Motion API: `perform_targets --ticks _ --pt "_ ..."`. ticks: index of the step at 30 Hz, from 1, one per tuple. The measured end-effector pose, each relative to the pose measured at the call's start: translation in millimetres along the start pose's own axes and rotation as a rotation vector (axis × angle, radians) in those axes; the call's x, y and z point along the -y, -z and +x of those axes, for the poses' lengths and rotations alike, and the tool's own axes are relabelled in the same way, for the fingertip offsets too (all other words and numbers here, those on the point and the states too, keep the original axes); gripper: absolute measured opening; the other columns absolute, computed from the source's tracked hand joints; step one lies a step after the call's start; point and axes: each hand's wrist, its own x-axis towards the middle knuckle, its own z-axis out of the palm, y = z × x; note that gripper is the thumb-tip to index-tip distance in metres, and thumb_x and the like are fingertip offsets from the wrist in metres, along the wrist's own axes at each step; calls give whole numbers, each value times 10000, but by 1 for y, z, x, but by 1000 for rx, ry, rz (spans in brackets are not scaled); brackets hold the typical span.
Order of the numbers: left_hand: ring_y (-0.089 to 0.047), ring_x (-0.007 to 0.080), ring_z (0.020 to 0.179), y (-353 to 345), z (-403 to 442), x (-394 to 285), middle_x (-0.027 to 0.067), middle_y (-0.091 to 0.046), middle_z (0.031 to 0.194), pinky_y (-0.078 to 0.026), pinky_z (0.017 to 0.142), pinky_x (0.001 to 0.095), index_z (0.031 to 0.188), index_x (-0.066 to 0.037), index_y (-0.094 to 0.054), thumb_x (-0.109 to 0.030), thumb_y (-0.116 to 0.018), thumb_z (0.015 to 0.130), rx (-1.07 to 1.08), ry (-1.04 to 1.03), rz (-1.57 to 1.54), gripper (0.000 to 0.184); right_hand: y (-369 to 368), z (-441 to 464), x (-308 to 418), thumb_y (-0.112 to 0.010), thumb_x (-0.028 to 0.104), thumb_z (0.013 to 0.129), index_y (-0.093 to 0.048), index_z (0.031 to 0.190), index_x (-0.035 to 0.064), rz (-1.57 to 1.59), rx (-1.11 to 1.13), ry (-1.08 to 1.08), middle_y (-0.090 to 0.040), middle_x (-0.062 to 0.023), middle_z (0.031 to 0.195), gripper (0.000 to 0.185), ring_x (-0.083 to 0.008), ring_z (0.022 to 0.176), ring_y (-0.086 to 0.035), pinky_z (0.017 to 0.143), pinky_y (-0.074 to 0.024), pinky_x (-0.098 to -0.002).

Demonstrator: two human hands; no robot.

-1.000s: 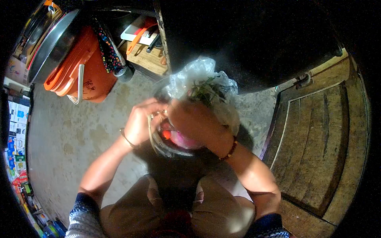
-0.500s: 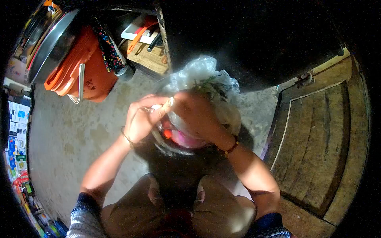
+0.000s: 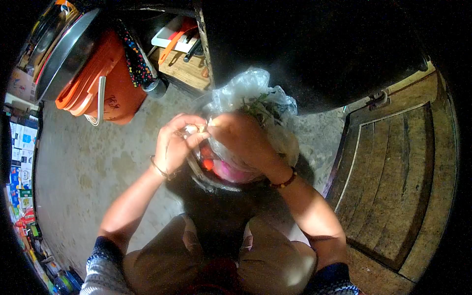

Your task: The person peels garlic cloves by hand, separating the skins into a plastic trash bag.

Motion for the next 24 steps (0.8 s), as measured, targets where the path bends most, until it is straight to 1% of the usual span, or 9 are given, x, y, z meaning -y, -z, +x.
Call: perform_targets --ticks 4,5,7,10,14,17,21,23,24 --pt "-568 189 688 -1 0 -8 58 -556 720 -450 609 287 804 -36 -601 -53 -713 674 -10 -75 105 172 2 -1 7 -618 113 793 -618 834 -19 272 95 -88 -622 -16 764 139 -45 716 -529 632 -425 -196" --pt "-568 189 688 -1 1 -6 58 -556 720 -450 609 287 804 -36 -601 -53 -713 674 -10 -74 105 172 0 -2 5 -618 113 793 -618 834 -19 273 96 -89 -622 -16 764 139 -45 716 -529 632 -425 -196" --pt "-542 241 671 -1 3 -2 72 -532 704 -441 590 327 773 -38 -581 -36 -706 648 -38 -278 210 177 -4 -3 1 -601 107 805 -615 836 -30 323 63 -78 -615 -10 770 141 -47 711 -524 625 -424 -199" --pt "-511 276 658 1 5 -4 81 -507 688 -433 585 349 757 -39 -563 -14 -691 619 -26 -336 286 190 -3 -1 -1 -594 102 810 -614 832 -35 230 73 -7 -612 -12 780 141 -48 711 -525 631 -424 -197" --pt "-512 287 671 1 5 -7 108 -492 678 -426 599 348 775 -29 -576 13 -649 574 -8 -364 316 218 -1 -2 -2 -590 91 810 -609 813 -34 222 95 -130 -593 2 748 127 -44 681 -505 615 -414 -199" --pt "-512 290 665 -2 3 -4 108 -493 684 -427 592 356 771 -25 -568 28 -640 558 -24 -398 354 231 -6 -2 -12 -585 75 799 -608 796 -20 220 71 -10 -563 19 697 98 -41 646 -474 590 -398 -202" --pt "-504 303 662 -3 4 -5 116 -485 683 -428 588 365 757 -25 -565 37 -640 545 -27 -399 354 233 -9 -2 -12 -586 54 777 -581 743 3 -5 -34 243 -537 26 664 62 -44 636 -468 578 -390 -204" --pt "-530 249 653 -4 3 -5 93 -509 691 -439 589 332 768 -28 -582 27 -661 593 -14 -379 361 199 -11 -2 -14 -586 48 771 -570 727 9 -101 -48 319 -538 23 665 61 -47 645 -480 585 -395 -203" --pt "-530 249 653 -4 2 -6 93 -509 691 -439 589 332 768 -28 -582 27 -661 593 -14 -378 362 199 -13 -2 -13 -581 49 776 -559 713 14 45 -55 184 -529 28 647 75 -42 630 -476 567 -387 -199"
